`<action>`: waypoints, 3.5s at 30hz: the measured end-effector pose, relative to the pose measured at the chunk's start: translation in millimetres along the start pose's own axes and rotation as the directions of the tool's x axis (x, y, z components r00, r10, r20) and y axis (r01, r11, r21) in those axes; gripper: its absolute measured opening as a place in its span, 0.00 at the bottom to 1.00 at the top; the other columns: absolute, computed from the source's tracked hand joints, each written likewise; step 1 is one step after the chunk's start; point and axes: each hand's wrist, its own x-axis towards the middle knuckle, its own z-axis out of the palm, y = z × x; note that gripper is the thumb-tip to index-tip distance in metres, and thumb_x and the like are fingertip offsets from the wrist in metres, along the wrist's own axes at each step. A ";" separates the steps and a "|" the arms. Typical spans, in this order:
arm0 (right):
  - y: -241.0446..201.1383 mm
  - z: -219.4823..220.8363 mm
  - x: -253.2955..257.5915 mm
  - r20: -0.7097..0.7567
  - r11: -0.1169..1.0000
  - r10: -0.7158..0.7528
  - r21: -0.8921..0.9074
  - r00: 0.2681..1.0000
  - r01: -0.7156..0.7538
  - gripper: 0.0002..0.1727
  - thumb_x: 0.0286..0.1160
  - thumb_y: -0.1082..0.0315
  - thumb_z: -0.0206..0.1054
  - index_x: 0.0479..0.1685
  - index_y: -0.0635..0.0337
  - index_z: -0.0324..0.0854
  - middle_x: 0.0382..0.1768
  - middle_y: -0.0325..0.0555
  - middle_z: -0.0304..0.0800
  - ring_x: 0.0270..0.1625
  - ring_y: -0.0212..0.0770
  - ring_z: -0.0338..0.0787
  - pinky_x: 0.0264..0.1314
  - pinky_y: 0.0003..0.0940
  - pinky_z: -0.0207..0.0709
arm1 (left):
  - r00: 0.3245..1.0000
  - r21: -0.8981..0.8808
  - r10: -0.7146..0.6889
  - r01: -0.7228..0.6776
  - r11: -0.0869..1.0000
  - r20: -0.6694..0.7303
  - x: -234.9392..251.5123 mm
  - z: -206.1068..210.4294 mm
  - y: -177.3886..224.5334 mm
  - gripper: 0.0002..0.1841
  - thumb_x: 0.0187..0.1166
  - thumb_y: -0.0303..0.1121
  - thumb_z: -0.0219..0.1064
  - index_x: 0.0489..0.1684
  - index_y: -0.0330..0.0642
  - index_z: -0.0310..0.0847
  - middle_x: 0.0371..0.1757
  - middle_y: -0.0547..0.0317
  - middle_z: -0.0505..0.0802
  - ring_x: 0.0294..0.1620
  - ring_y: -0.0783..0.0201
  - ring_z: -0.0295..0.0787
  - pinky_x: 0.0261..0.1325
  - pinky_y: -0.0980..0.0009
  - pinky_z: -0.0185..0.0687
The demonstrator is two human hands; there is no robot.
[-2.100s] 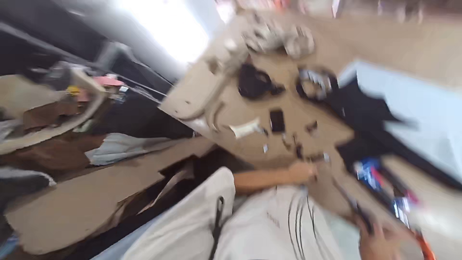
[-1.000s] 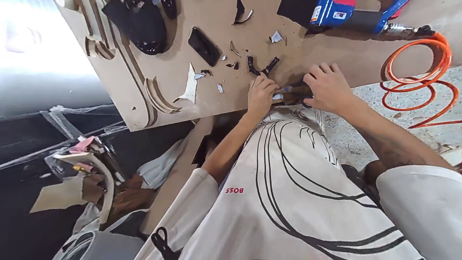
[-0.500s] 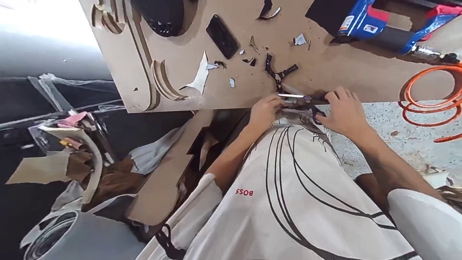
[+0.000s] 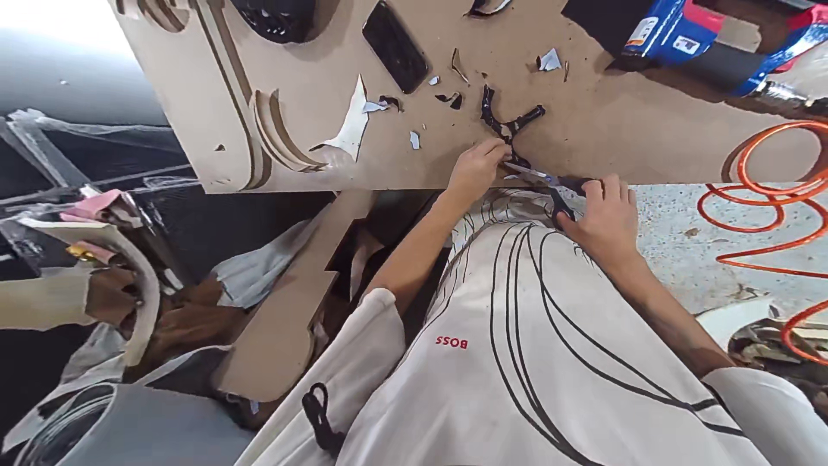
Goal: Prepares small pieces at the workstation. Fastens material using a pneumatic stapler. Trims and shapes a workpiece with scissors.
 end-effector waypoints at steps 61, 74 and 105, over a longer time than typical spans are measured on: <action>-8.7 -4.9 62.6 0.071 0.994 -0.107 0.027 0.992 0.105 0.20 0.70 0.56 0.78 0.53 0.61 0.84 0.58 0.69 0.81 0.59 0.72 0.84 0.58 0.70 0.75 | 0.950 -0.042 -0.299 0.296 0.954 -0.087 25.2 -44.5 -33.5 0.15 0.85 0.34 0.64 0.66 0.42 0.86 0.72 0.48 0.86 0.56 0.62 0.91 0.59 0.69 0.89; 2.3 -21.1 51.2 0.048 0.996 -0.043 0.078 0.998 0.040 0.40 0.54 0.40 0.79 0.59 0.63 0.79 0.63 0.67 0.79 0.66 0.71 0.80 0.61 0.72 0.74 | 0.996 0.011 0.053 -0.054 0.999 0.072 24.6 -34.5 -56.6 0.11 0.83 0.29 0.67 0.58 0.45 0.92 0.67 0.48 0.89 0.69 0.52 0.87 0.72 0.58 0.84; -28.3 27.3 64.8 -0.054 0.988 -0.130 0.074 0.990 0.134 0.24 0.69 0.49 0.74 0.54 0.59 0.83 0.57 0.64 0.81 0.63 0.68 0.82 0.60 0.67 0.74 | 0.990 0.227 -0.069 0.039 0.973 0.125 26.8 -37.1 -35.3 0.10 0.81 0.32 0.65 0.51 0.46 0.91 0.59 0.55 0.92 0.65 0.53 0.86 0.72 0.53 0.78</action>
